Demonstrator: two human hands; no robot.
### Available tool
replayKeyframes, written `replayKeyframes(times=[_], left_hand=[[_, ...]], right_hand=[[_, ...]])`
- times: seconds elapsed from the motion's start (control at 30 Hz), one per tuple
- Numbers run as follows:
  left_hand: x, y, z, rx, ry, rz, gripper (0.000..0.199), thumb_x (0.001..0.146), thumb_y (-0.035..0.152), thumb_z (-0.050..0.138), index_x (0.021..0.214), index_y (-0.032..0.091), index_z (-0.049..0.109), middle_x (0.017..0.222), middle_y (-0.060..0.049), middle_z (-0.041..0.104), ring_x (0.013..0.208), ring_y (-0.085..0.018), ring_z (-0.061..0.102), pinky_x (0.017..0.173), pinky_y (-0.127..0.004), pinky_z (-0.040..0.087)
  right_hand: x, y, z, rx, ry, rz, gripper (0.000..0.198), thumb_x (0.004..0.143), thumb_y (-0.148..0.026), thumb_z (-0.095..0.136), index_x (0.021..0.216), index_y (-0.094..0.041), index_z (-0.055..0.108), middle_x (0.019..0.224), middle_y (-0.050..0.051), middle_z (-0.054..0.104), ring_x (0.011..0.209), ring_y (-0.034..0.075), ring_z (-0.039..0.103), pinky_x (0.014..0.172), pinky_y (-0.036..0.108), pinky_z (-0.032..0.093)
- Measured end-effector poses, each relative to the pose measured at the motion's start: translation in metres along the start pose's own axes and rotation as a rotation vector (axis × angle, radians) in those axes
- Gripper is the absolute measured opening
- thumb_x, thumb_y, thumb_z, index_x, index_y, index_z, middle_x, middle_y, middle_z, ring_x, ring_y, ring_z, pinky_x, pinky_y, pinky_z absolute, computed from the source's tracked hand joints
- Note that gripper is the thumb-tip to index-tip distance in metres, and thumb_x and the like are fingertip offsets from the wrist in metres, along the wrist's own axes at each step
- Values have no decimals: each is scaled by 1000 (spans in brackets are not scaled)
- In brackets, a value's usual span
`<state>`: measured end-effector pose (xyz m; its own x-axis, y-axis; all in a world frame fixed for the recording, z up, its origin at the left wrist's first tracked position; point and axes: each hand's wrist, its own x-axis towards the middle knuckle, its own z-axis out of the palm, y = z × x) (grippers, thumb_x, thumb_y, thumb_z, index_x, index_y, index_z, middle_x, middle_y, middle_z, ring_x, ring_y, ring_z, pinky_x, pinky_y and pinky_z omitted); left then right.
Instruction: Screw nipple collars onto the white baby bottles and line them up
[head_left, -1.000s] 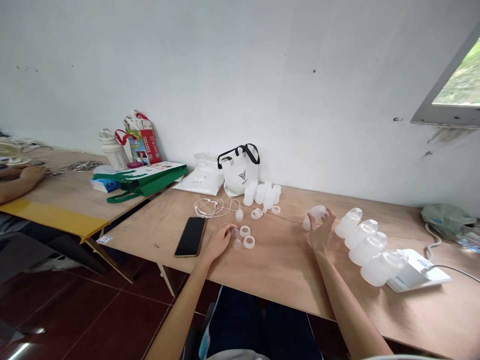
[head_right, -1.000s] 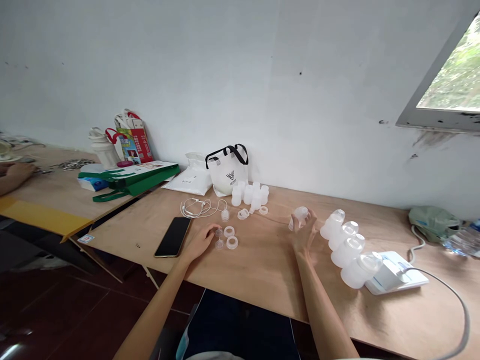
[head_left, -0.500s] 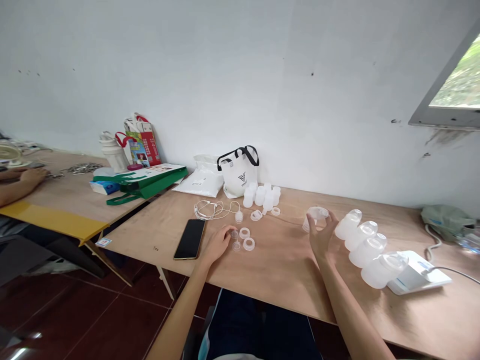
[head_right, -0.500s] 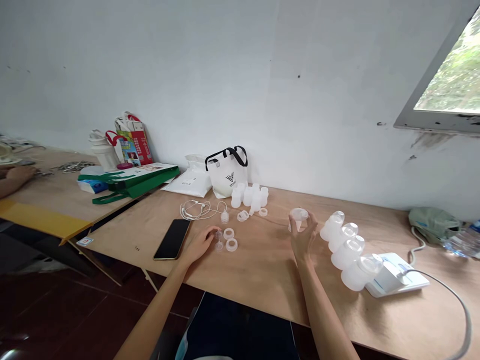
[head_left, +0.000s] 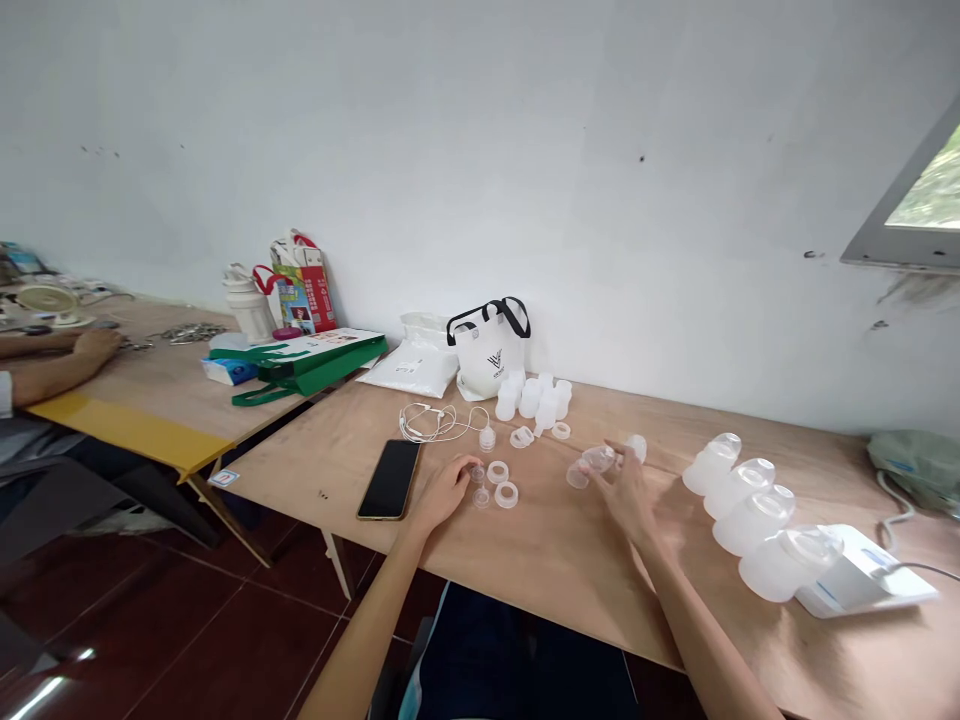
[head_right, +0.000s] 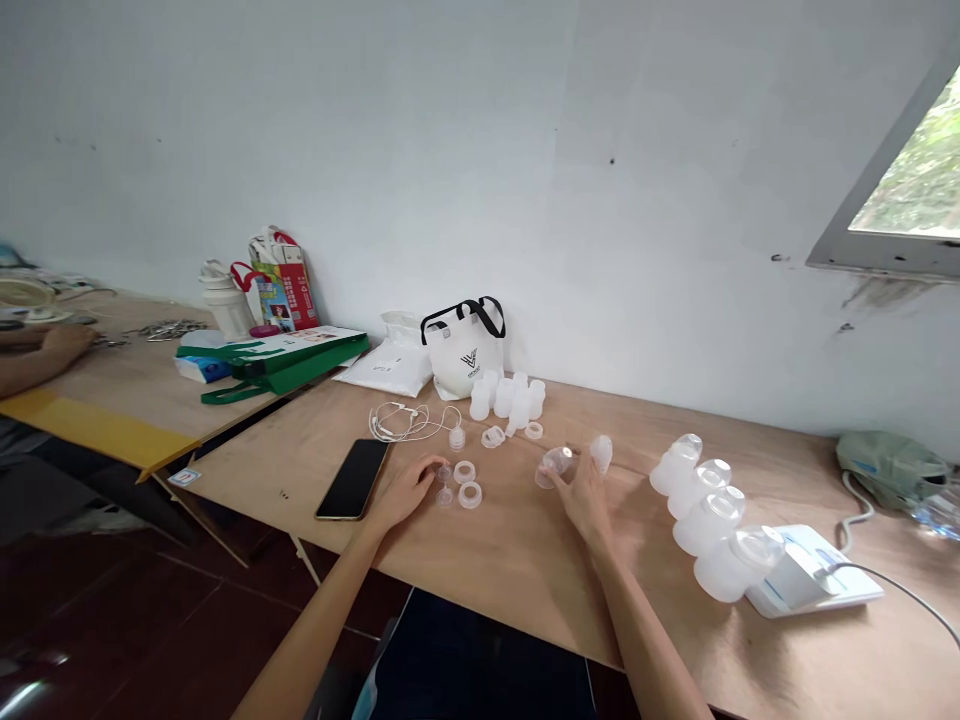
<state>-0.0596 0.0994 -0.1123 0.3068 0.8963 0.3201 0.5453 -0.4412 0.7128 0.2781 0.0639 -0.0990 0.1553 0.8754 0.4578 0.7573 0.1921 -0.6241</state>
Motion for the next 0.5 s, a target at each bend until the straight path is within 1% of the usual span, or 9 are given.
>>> replayKeyframes(times=[0.1, 0.13, 0.17, 0.23, 0.33, 0.4, 0.5], left_hand=[[-1, 2, -1, 3, 1, 0, 36, 91, 7, 41, 110, 22, 68, 118, -6, 73, 111, -21, 67, 102, -34, 49], [-1, 3, -1, 2, 3, -1, 36, 91, 7, 41, 110, 22, 68, 119, -6, 73, 112, -21, 67, 102, -34, 49], [-2, 3, -1, 0, 7, -3, 37, 91, 7, 41, 111, 22, 68, 119, -6, 73, 112, -21, 67, 102, -34, 49], [-2, 4, -1, -6, 16, -8, 38, 91, 7, 40, 112, 23, 69, 119, -6, 73, 111, -21, 67, 101, -34, 50], [-3, 5, 0, -13, 23, -20, 39, 91, 7, 41, 113, 23, 70, 118, -6, 73, 109, -21, 68, 100, -34, 51], [-4, 5, 1, -14, 23, -27, 40, 90, 7, 42, 113, 23, 70, 118, -6, 73, 110, -21, 68, 101, -33, 50], [-4, 5, 1, -13, 17, -31, 41, 88, 5, 42, 112, 23, 70, 118, -5, 73, 111, -21, 67, 102, -33, 50]], right_hand=[[-14, 1, -10, 27, 109, 2, 58, 90, -64, 55, 131, -24, 44, 138, 15, 55, 131, 35, 51, 107, 55, 42], [-22, 4, -12, 2, 111, -14, 59, 89, -66, 56, 130, -25, 45, 142, 15, 53, 134, 36, 49, 109, 56, 40], [-31, 7, -13, -39, 96, -31, 59, 88, -68, 57, 128, -26, 45, 144, 15, 51, 136, 37, 47, 111, 58, 39], [-51, 15, -14, -136, 25, -83, 58, 87, -70, 57, 124, -27, 47, 148, 15, 48, 139, 38, 45, 112, 60, 38], [-74, 23, -14, -207, -79, -135, 54, 91, -69, 52, 126, -28, 48, 154, 14, 42, 144, 39, 40, 114, 62, 37], [-77, 20, -18, -187, -97, -118, 57, 92, -69, 52, 133, -30, 46, 157, 13, 39, 146, 38, 38, 114, 62, 38], [-61, 2, -30, -111, -87, -67, 61, 93, -67, 53, 141, -33, 41, 159, 11, 38, 147, 38, 37, 112, 62, 40]])
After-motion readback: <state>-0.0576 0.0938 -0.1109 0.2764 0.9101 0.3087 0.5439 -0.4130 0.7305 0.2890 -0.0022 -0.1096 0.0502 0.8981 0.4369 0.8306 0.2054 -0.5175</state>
